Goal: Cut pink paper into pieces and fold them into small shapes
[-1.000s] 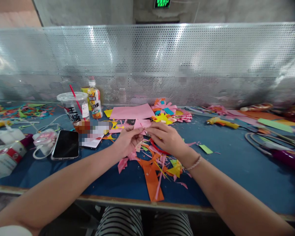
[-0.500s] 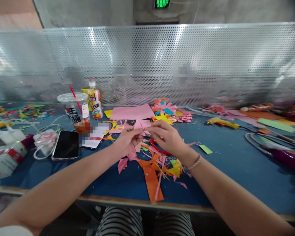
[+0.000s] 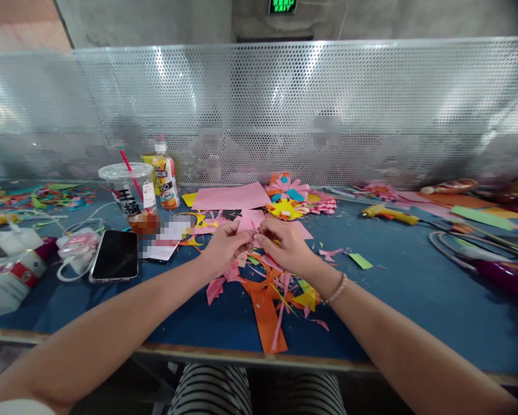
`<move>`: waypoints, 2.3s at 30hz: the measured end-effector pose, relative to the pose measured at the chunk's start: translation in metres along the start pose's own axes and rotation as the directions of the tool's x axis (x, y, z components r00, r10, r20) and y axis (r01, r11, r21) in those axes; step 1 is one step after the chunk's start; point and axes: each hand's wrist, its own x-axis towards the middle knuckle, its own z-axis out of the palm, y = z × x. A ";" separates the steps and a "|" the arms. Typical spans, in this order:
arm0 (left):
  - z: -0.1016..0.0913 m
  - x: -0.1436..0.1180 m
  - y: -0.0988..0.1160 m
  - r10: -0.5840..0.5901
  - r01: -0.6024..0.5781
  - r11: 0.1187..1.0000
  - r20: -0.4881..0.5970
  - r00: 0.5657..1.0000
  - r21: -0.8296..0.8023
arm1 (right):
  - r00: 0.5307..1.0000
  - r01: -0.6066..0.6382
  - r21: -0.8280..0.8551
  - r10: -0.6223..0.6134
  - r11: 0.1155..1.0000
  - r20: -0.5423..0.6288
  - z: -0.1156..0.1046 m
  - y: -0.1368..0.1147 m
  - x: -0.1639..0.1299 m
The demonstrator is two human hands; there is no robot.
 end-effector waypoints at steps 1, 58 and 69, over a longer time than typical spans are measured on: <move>0.000 0.000 0.000 0.007 -0.007 1.000 0.001 1.000 0.017 | 1.000 0.001 -0.004 -0.001 1.000 0.001 0.000 0.000 0.000; -0.005 -0.002 -0.006 0.008 -0.040 0.946 0.100 0.995 0.322 | 0.918 -0.381 0.640 0.353 0.667 0.179 0.006 0.004 0.000; -0.006 0.000 -0.007 0.010 -0.032 0.974 0.095 0.995 0.226 | 0.944 -0.326 0.554 0.239 0.766 0.226 0.003 0.001 0.001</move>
